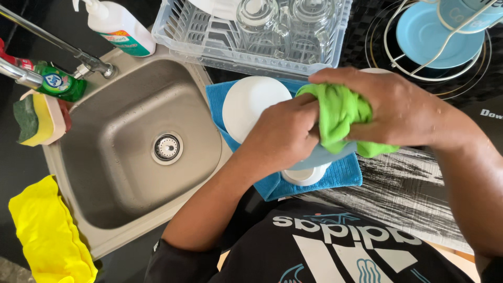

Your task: The person wipes and dries various kitchen items including bowls, mugs, and saucers with a green cloth and places them in a dish rack.

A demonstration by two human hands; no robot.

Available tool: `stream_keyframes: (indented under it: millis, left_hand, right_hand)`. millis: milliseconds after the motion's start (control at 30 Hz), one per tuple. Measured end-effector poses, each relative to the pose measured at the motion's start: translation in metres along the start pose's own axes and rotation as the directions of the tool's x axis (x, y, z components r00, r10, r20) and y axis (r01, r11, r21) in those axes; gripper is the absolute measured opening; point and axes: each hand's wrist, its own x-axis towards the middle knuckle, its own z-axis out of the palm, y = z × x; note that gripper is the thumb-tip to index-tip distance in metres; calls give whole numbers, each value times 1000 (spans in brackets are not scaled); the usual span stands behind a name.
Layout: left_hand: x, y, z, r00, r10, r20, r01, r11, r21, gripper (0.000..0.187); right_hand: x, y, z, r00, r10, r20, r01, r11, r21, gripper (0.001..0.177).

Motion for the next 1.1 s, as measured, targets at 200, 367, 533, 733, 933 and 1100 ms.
stream_keyframes:
  millis: [200, 367, 533, 733, 933, 1100]
  left_hand:
    - [-5, 2, -11, 992, 33, -118, -53, 984, -170, 25]
    - [-6, -3, -13, 911, -257, -322, 94, 890, -445, 43]
    - [10, 7, 11, 769, -402, -497, 8, 783, -622, 45]
    - [18, 5, -46, 987, -153, -53, 117, 900, -420, 51]
    - [30, 10, -36, 967, -22, -254, -64, 944, -324, 40]
    - [29, 16, -4, 825, -279, -491, -14, 859, -512, 33]
  right_hand:
    - [-16, 41, 23, 968, 217, -124, -153, 908, 390, 68]
    - [-20, 57, 77, 814, 472, -339, 232, 271, 934, 36]
    - [-1, 36, 100, 741, 555, -378, 436, 30, 899, 51]
    - [-27, 64, 42, 780, 480, -403, -29, 670, 741, 49]
    - [-17, 53, 39, 718, 422, -553, 112, 714, 691, 48]
    - [3, 32, 72, 574, 594, -564, 392, 406, 826, 45]
